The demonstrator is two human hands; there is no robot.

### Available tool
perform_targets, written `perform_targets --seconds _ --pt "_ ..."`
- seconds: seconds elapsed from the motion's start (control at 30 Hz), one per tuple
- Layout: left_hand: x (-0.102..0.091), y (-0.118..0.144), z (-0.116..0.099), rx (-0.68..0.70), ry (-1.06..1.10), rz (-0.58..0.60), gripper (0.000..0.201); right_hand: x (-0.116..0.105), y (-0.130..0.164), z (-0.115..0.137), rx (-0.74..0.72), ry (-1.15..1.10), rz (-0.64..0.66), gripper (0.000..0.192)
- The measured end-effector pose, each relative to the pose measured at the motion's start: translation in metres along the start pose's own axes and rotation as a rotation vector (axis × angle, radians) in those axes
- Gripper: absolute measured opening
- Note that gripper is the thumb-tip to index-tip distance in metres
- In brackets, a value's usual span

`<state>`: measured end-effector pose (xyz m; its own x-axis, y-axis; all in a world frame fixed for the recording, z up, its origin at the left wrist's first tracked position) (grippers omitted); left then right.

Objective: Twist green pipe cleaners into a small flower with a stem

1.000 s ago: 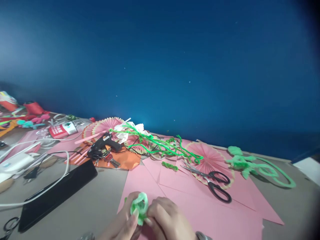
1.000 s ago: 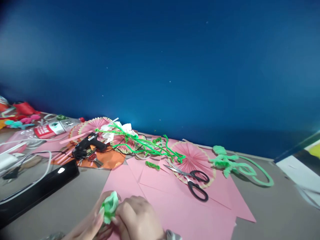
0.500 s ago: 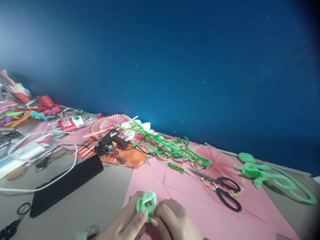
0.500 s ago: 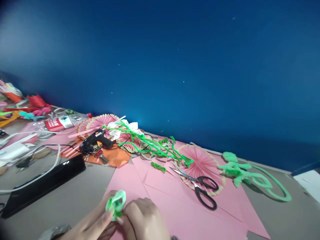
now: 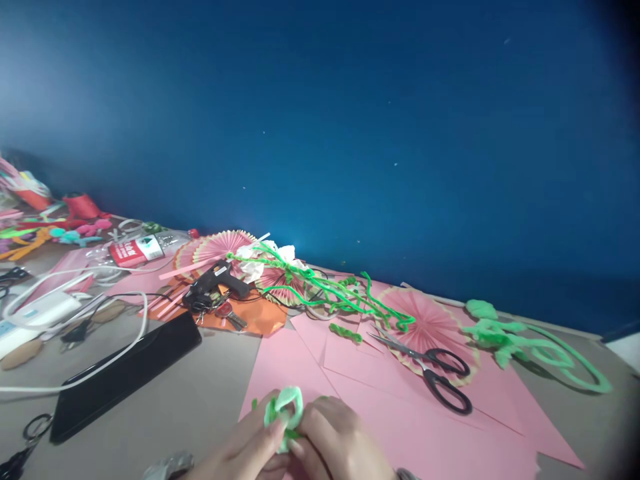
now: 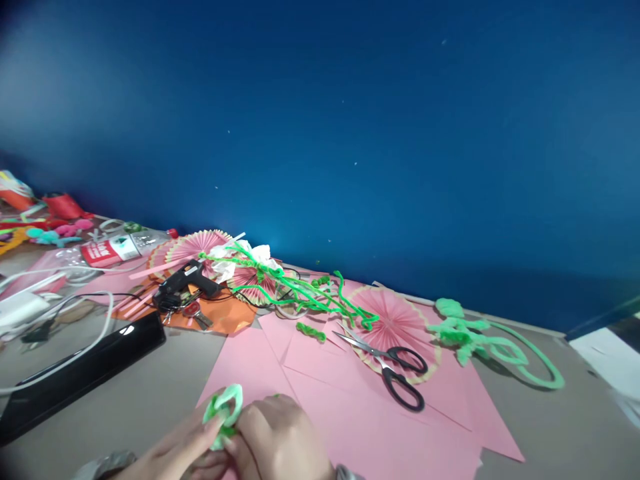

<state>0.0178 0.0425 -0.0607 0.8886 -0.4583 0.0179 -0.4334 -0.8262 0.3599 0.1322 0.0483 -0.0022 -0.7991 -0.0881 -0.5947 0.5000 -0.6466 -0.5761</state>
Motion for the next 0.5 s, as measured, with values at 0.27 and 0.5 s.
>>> perform_targets --seconds 0.27,0.5 --pt "0.002 -0.006 0.012 -0.119 0.225 0.104 0.046 -0.016 0.002 -0.01 0.251 -0.306 -0.113 0.031" --pt "0.007 0.004 -0.02 -0.019 0.11 0.037 0.045 -0.011 0.006 -0.017 0.334 -0.458 -0.119 0.019"
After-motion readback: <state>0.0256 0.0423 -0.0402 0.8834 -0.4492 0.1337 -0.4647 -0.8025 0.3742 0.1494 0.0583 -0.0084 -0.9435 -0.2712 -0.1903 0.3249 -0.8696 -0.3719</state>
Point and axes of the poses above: each hand's wrist, its own y-axis away from the middle knuckle, its own x-axis out of the palm, z = x × y, the point moved 7 cm from there along -y, towards the middle knuckle, and after that the axes turned 10 degrees about -y, right-handed, at the moved point
